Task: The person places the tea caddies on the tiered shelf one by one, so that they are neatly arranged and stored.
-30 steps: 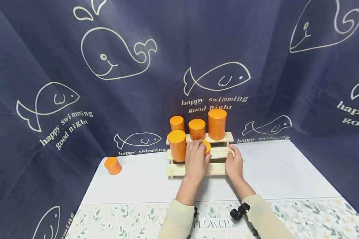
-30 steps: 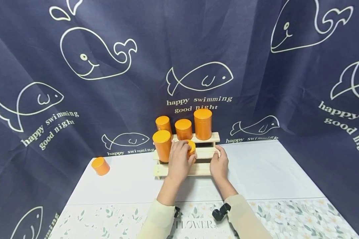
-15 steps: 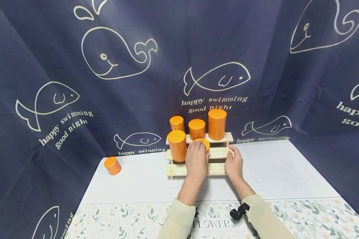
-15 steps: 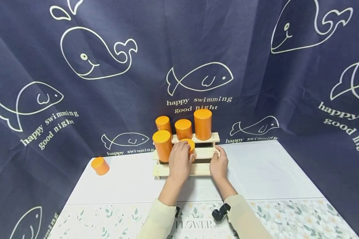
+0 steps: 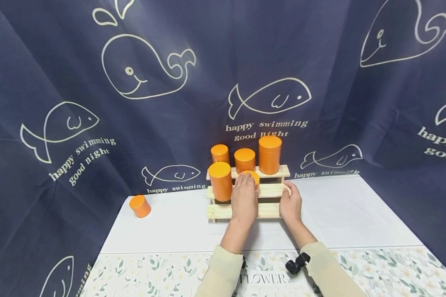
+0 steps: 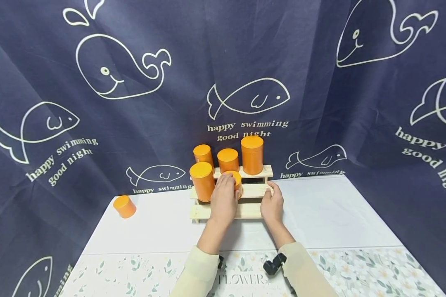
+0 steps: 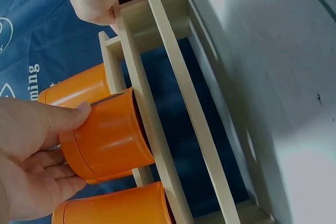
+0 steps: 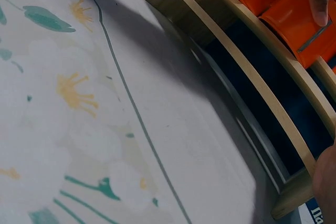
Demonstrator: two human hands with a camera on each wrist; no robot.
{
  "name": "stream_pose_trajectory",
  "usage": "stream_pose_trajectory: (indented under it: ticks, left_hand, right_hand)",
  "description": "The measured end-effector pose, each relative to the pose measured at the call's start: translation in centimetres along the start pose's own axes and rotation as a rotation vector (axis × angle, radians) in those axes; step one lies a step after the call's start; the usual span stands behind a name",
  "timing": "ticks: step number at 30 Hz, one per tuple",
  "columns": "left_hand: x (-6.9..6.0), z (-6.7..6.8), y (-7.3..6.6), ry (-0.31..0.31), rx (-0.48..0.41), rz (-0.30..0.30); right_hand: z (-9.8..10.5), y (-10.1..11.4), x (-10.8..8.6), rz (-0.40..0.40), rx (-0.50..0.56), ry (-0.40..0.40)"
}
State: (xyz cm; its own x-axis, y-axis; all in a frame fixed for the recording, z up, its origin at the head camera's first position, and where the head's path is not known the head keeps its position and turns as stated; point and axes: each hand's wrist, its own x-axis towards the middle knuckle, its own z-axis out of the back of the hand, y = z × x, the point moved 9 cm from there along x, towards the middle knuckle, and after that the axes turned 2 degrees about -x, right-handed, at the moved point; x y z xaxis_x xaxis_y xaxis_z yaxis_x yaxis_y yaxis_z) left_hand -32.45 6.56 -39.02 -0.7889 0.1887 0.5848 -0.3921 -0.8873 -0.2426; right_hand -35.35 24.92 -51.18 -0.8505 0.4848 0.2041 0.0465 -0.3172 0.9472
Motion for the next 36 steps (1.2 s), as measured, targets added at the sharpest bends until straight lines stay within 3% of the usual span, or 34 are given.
stream_pose_trajectory:
  ticks: [12,24,36]
  left_hand:
    - [0.2,-0.5,0.0,0.020,-0.008,-0.005]
    - [-0.2,0.1,-1.1,0.016,0.151,-0.041]
    - [-0.4,-0.2,-0.5,-0.043,0.076,-0.059]
  right_hand:
    - [0.0,-0.1,0.2,-0.003,-0.009,0.006]
    - [-0.1,-0.2,-0.1,-0.007,-0.001,0.005]
    - [-0.2,-0.2,-0.1,-0.009,-0.001,0.007]
